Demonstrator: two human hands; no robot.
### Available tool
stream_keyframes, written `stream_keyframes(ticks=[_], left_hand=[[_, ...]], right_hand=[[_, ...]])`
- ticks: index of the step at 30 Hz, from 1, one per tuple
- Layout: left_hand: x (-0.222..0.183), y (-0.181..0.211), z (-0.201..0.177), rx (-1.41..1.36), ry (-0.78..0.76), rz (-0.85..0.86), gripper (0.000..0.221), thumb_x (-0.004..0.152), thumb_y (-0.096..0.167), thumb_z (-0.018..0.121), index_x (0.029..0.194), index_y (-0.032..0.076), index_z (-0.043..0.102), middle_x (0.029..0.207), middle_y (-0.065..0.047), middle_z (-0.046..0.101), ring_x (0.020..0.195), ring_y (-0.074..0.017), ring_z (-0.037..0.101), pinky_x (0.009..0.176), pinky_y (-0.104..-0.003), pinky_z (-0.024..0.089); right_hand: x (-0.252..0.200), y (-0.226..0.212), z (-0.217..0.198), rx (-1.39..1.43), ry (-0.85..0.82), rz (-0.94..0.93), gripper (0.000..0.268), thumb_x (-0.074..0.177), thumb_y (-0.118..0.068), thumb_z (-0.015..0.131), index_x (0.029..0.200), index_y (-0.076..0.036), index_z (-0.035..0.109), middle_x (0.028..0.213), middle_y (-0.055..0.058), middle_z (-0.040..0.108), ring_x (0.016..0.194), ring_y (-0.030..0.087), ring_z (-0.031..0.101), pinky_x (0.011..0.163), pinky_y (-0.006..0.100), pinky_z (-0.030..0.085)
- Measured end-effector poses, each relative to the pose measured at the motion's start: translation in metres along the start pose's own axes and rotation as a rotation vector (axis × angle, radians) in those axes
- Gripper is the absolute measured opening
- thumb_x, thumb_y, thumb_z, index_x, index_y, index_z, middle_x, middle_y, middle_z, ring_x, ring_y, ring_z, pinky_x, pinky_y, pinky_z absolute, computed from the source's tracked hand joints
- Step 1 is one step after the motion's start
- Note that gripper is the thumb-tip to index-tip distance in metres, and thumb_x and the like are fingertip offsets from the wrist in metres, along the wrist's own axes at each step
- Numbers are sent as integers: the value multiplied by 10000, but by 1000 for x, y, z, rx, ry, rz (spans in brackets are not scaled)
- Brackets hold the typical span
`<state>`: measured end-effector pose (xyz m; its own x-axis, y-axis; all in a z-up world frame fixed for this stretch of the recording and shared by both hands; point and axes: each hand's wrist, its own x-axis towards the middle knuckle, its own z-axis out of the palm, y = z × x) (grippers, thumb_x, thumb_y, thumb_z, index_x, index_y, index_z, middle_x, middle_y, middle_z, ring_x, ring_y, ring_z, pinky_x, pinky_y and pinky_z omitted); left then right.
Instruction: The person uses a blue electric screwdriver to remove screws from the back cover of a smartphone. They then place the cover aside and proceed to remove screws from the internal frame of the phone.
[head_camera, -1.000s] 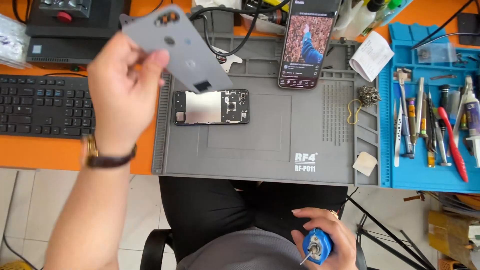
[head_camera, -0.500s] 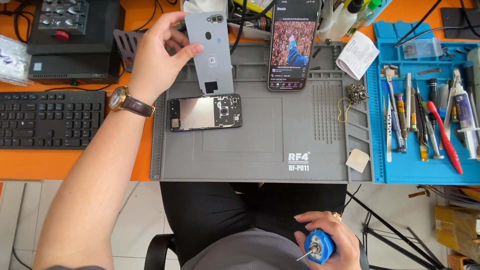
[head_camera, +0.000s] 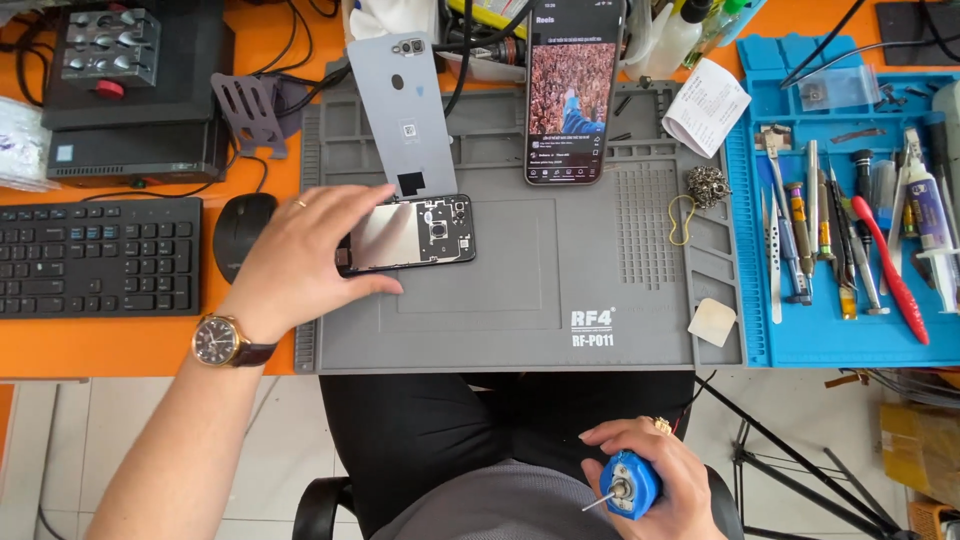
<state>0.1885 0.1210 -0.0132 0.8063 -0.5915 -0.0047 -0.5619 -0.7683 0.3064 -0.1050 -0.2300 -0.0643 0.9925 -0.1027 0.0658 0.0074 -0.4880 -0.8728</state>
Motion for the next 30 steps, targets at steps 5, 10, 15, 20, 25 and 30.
stream_keyframes(ticks=[5, 10, 15, 20, 25, 30], left_hand=[[-10, 4, 5, -110, -38, -41, 866, 885, 545, 825, 1637, 262, 501, 1544, 6, 635, 1395, -301, 508, 1138, -509, 434], [-26, 15, 12, -105, 136, 131, 850, 794, 474, 969, 1508, 199, 599, 1345, -16, 740, 1184, -296, 624, 1034, -465, 517], [-48, 60, 35, -220, 85, 126, 857, 802, 518, 966, 1513, 233, 584, 1350, 10, 752, 1245, -291, 655, 1083, -486, 504], [-50, 92, 64, -214, 182, 300, 674, 966, 455, 892, 1507, 190, 589, 1440, -54, 650, 1243, -298, 637, 1079, -478, 511], [-55, 100, 73, -97, 299, 307, 533, 1025, 448, 848, 1409, 139, 646, 1526, -124, 625, 1359, -343, 652, 1134, -525, 543], [-57, 100, 78, 4, 357, 281, 536, 1072, 565, 737, 1408, 154, 669, 1494, -94, 661, 1333, -301, 687, 1143, -505, 545]], right_hand=[[12, -26, 8, 50, 86, -31, 283, 776, -168, 904, 973, -136, 703, 989, 64, 869, 874, 180, 867, 857, 325, 677], [6, -17, -8, 67, 76, 86, 464, 675, -457, 891, 981, -147, 732, 812, 35, 826, 694, 145, 798, 708, 282, 647], [32, -7, -69, -236, -184, 339, 955, 608, -979, 386, 1073, -258, 804, 653, -26, 809, 528, 156, 706, 592, 316, 551], [87, -37, -87, -1373, -397, 331, 810, 899, -878, 407, 1516, -372, 544, 1098, -64, 834, 984, 245, 864, 819, 339, 734], [104, -46, -82, -1571, -463, 303, 695, 959, -922, 332, 1350, -392, 553, 1002, -144, 821, 1011, 218, 848, 709, 328, 673], [116, -58, -73, -1565, -537, 351, 640, 992, -914, 315, 1209, -354, 536, 873, -126, 789, 903, 205, 832, 655, 352, 634]])
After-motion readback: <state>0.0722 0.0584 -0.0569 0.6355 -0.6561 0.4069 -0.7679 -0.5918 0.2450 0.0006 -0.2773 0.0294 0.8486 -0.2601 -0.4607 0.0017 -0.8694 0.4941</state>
